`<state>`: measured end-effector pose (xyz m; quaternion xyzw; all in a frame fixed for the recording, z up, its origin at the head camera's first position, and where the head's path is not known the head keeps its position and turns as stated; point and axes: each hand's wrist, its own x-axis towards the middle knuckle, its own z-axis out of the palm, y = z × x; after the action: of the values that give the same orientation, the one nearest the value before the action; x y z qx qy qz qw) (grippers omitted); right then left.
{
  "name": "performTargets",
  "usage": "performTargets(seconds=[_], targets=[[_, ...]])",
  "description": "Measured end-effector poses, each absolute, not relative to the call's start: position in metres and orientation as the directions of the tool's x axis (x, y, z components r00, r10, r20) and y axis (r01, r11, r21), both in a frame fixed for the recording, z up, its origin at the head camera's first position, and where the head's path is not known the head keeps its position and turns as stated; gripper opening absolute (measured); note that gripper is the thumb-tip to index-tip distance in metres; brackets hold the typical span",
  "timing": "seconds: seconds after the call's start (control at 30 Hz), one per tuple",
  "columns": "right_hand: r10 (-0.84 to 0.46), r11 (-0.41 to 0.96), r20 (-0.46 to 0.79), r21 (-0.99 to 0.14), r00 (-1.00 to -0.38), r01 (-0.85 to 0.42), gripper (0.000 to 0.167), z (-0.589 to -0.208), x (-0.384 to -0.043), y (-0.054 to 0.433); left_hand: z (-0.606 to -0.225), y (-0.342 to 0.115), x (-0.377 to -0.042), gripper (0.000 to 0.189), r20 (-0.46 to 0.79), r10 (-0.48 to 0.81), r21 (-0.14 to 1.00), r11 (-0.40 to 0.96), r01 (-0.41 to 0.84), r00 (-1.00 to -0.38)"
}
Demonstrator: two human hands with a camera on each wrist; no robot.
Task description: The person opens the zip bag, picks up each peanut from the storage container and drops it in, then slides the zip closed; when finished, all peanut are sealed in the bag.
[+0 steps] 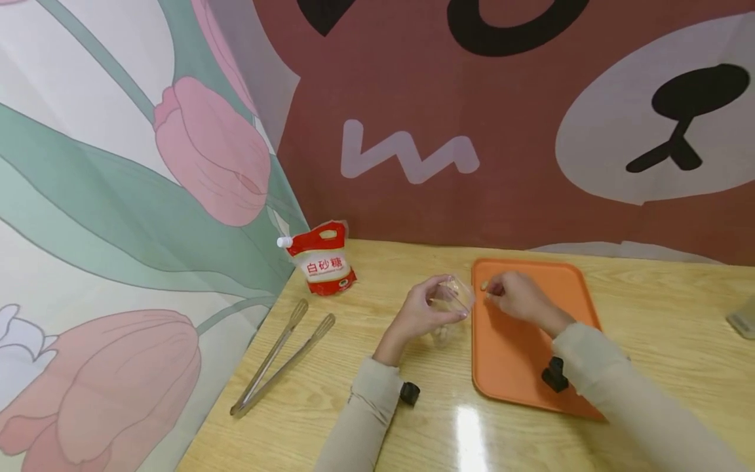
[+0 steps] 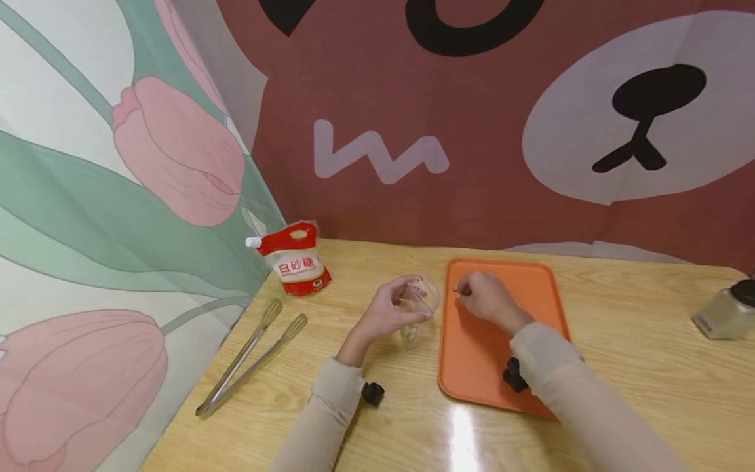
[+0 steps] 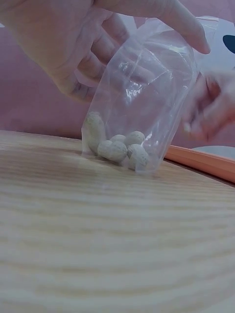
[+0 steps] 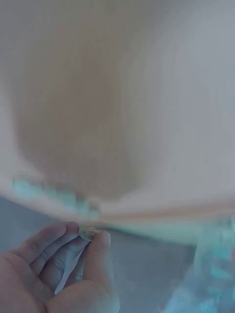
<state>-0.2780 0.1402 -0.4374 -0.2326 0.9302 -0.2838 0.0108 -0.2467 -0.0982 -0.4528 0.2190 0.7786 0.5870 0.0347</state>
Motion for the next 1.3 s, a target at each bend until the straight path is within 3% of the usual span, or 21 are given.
performTargets(seconds=[0.13,0.43,0.97,1.3], targets=[[-0.448,0.709,0.125,-0.554,-0.885,-0.437,0.009,-0.406,-0.274,0.129,-0.453,-0.099,-0.249,0.069,0.205,0.38,0.926,0.223,0.304,-0.902],[-0.484,0.662,0.301,-0.488,-0.822,-0.569,0.009,-0.369,-0.253,0.098,-0.451,-0.099,-0.246,0.07,0.192,0.377,0.919,0.254,0.301,-0.906],[-0.527,0.62,0.312,-0.496,-0.791,-0.608,0.008,-0.366,-0.241,0.087,-0.45,-0.1,-0.246,0.072,0.191,0.405,0.928,0.223,0.3,-0.894],[-0.524,0.607,0.304,-0.522,-0.796,-0.599,0.011,-0.371,-0.242,0.086,-0.415,-0.102,-0.225,0.069,0.18,0.426,0.932,0.215,0.292,-0.887]])
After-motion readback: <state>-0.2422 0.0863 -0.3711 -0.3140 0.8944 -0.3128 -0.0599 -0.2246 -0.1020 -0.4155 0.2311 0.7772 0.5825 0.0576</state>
